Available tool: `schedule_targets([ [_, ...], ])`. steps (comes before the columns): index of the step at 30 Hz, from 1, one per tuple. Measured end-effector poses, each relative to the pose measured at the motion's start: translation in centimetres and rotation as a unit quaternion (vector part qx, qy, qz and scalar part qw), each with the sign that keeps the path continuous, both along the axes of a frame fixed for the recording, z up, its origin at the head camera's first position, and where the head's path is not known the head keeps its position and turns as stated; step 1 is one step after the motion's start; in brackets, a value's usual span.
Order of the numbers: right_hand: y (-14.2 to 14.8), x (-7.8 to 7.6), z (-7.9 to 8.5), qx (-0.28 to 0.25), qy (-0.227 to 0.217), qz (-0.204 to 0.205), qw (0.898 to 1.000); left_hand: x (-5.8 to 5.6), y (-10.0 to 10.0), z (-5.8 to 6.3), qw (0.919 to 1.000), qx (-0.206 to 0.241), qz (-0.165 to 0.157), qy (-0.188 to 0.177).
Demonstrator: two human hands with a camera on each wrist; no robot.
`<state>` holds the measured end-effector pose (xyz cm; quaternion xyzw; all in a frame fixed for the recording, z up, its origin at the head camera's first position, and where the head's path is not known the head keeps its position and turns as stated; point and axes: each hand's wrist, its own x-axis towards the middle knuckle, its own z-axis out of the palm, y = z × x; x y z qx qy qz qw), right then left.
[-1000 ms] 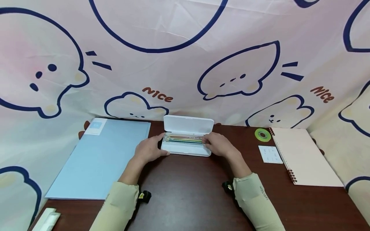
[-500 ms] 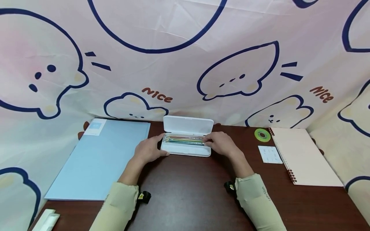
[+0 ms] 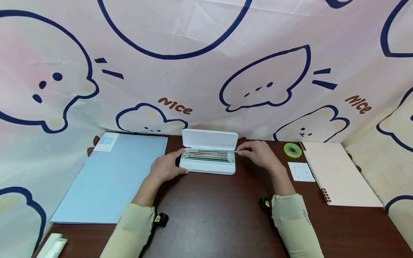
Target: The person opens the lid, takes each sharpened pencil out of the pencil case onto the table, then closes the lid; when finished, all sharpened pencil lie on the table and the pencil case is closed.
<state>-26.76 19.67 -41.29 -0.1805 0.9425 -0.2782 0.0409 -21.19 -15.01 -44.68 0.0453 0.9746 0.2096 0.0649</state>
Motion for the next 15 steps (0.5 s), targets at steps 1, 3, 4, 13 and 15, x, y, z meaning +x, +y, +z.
schedule_targets([
  [1,0.3,0.0,0.1,-0.004,0.002,-0.002,1.000,0.0,0.0,0.0,1.0000,0.000,0.000,0.000],
  [3,0.9,-0.1,0.3,-0.013,0.003,-0.004,1.000,-0.1,0.0,0.0,1.0000,-0.001,-0.001,0.000],
  [4,1.2,-0.1,0.4,-0.016,0.002,-0.004,1.000,-0.1,0.1,0.0,1.0000,0.000,-0.001,0.001],
  [13,3.6,-0.2,1.2,-0.039,0.009,-0.013,0.999,-0.2,0.0,-0.2,1.0000,0.000,-0.001,0.003],
  [15,4.1,-0.1,1.2,-0.040,0.009,-0.016,0.999,-0.1,0.0,-0.2,1.0000,0.002,-0.001,0.001],
])
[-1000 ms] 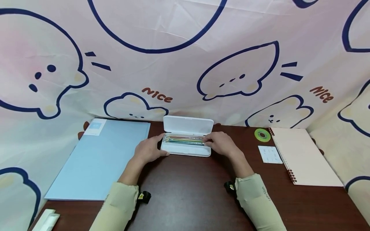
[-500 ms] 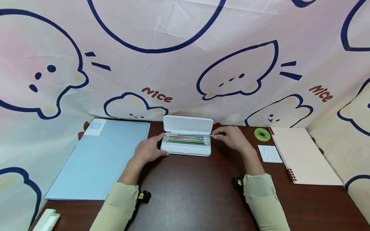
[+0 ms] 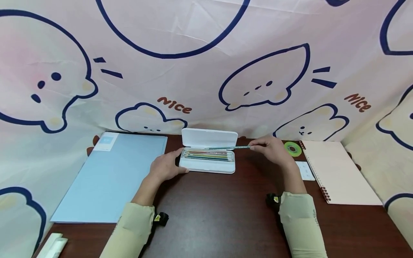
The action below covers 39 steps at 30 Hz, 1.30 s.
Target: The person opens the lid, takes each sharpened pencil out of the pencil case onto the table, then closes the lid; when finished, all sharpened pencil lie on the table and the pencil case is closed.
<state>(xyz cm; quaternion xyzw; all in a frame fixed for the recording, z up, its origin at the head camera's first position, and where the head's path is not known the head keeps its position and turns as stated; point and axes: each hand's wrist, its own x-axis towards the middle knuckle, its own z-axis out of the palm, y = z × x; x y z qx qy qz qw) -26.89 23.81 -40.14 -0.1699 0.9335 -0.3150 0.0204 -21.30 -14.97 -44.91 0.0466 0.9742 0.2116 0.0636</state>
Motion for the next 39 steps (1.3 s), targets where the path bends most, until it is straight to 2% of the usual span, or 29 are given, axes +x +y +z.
schedule_targets([
  [6,2.1,0.6,0.1,-0.002,-0.023,-0.025,0.999,0.1,0.1,-0.1,1.0000,0.004,-0.004,0.000],
  [13,4.8,1.1,0.1,0.006,-0.017,-0.053,0.998,0.2,-0.1,0.0,1.0000,0.003,0.001,0.003],
  [19,7.7,1.4,0.3,0.009,-0.019,-0.095,0.995,0.1,-0.1,0.0,1.0000,0.003,0.000,0.000],
  [26,10.5,2.0,0.0,0.007,-0.065,-0.127,0.990,0.0,-0.1,-0.1,1.0000,0.006,-0.003,0.005],
  [33,11.5,2.2,-0.6,0.031,-0.070,-0.137,0.988,0.0,-0.3,0.0,0.9999,0.010,-0.003,0.004],
  [39,11.5,1.8,-1.3,0.022,-0.100,-0.146,0.984,0.1,-0.2,0.1,0.9999,0.010,-0.006,0.003],
])
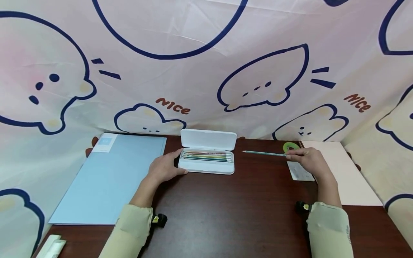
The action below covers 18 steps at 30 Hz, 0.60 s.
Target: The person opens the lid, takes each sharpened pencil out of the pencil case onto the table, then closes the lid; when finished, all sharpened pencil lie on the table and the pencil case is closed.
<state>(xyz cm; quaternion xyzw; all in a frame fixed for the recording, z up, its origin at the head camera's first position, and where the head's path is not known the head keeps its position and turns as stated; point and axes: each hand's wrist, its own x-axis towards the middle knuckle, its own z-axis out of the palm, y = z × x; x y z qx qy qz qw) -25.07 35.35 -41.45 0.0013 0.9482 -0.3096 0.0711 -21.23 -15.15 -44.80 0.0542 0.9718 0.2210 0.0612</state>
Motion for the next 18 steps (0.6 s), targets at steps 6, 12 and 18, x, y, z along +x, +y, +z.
schedule_targets([
  [6,-0.3,-0.4,-0.6,0.040,0.026,0.024,0.999,0.0,0.0,0.1,1.0000,0.001,0.003,-0.003],
  [12,-0.7,-0.8,-1.6,0.075,0.041,0.051,0.995,-0.1,0.0,0.1,1.0000,0.001,0.004,-0.007],
  [18,-1.2,-1.1,-1.9,0.075,0.010,0.051,0.996,-0.2,0.1,0.0,1.0000,0.005,0.003,-0.007],
])
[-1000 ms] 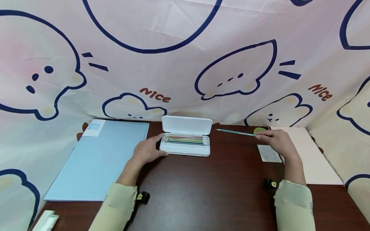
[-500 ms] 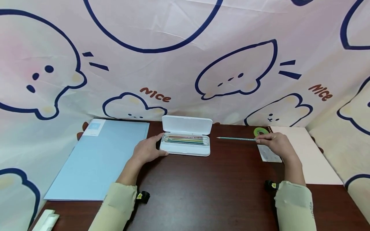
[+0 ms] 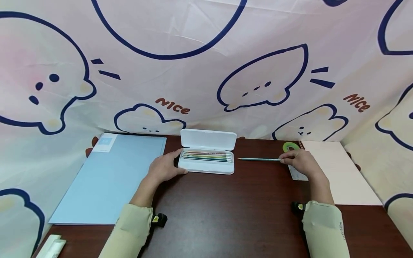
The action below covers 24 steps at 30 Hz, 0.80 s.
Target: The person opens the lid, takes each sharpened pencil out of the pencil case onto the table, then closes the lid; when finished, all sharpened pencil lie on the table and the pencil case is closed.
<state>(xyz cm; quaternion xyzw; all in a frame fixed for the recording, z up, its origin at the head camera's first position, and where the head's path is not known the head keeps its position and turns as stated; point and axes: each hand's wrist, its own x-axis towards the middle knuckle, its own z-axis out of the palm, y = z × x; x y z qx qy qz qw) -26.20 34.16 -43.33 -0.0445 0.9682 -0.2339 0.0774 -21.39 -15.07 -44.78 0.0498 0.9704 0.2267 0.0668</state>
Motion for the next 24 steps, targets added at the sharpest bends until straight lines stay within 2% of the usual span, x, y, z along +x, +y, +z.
schedule_targets([
  [8,-0.6,-0.2,-0.4,0.000,-0.030,0.021,0.999,0.2,0.2,0.0,1.0000,0.003,0.000,0.004],
  [11,-0.8,-0.3,-0.5,0.013,-0.025,0.037,0.999,0.3,0.3,0.0,1.0000,0.006,-0.004,0.004],
  [17,-1.7,-1.4,0.0,0.043,-0.003,0.095,0.995,0.5,-0.1,0.0,0.9999,0.005,0.012,0.010],
  [24,-2.1,-1.3,0.7,0.056,-0.014,0.104,0.993,0.4,0.0,-0.1,0.9999,0.011,0.007,0.007],
])
